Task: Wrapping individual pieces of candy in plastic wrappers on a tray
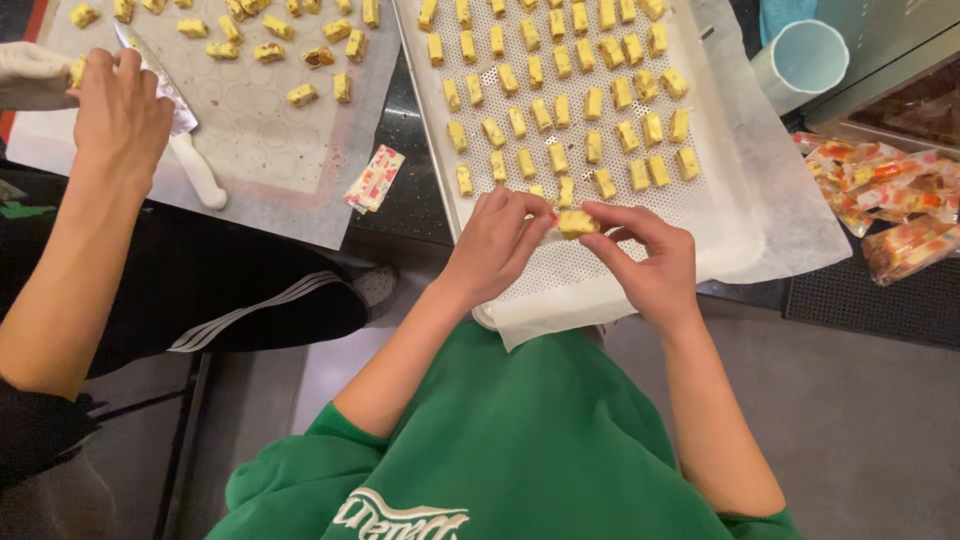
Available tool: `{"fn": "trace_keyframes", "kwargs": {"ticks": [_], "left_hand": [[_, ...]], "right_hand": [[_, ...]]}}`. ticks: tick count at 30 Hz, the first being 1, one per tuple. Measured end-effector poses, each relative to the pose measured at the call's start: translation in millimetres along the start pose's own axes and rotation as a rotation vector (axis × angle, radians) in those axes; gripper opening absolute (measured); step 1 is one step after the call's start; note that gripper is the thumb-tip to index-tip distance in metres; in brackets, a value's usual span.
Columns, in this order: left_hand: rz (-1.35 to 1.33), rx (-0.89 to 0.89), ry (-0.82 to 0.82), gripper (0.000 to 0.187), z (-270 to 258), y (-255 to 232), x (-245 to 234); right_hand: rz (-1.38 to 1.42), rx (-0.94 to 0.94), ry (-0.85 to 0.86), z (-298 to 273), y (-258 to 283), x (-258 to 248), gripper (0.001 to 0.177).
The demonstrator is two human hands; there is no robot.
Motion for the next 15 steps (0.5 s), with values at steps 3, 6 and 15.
{"fn": "trace_keyframes", "kwargs": {"ticks": [3,6,15], "left_hand": [[-0.012,-0.03,0.042,0.011,-2,1,4],[-0.011,-0.042,0.054,0.012,-2,0,7],[0.089,-0.017,0.172,0.015,-2,0,8]], "right_hand": [[0.045,-0.005,0.008,-1,-6,2,0.032],[0.058,-0.002,0.02,-1,-8,2,0.033],[0.362,0.189,0.206,1,-39,6,0.024]]}}
Point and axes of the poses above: each hand's wrist, its own z-axis towards the middle knuckle, its own x-axis out of the palm, y = z × x, the point moved 7 cm from there along z, towards the middle knuckle, and after that the axes turned 12 degrees about x, right-handed, at the moved point
